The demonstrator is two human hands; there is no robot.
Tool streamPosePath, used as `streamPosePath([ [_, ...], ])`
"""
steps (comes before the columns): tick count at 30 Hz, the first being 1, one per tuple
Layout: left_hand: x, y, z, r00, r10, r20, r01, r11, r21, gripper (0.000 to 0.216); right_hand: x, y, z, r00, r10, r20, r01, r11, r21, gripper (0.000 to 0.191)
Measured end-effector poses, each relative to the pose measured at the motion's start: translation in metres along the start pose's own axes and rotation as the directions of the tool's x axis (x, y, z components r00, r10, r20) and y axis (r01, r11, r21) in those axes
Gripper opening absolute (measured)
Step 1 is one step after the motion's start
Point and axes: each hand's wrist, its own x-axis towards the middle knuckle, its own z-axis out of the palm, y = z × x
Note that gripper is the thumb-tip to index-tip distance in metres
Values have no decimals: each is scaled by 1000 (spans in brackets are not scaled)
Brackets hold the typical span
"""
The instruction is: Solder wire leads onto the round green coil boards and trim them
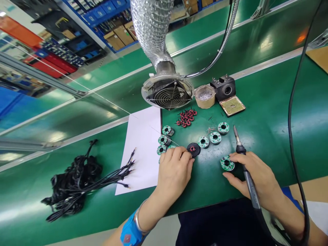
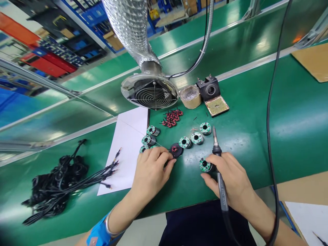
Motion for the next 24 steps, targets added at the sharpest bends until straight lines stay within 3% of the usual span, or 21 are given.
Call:
streamPosePath([
  [5,10,-12,-14,991,-135,20,132,983,124,20,-3,1,-4,1000,7,-5,-7,1000,23,35],
  [8,18,-16,-10,993,-87,79,72,982,174,33,-3,4,-5,999,-7,-40,5,999,-48,34],
  [12,24,-20,-6,994,-7,110,-9,990,144,13,-4,9,-7,998,-12,-55,5,992,-124,31],
  [14,23,-19,-13,996,25,86,-34,994,102,18,-3,7,-10,999,-17,-47,11,993,-118,35],
  [18,17,-10,-40,996,87,-9,-87,996,-28,16,7,-9,-15,995,-58,-86,57,998,-21,36],
  [24,12,13,-65,984,145,-102,-166,955,-245,7,16,-30,-3,960,-279,28,261,926,273,22],
])
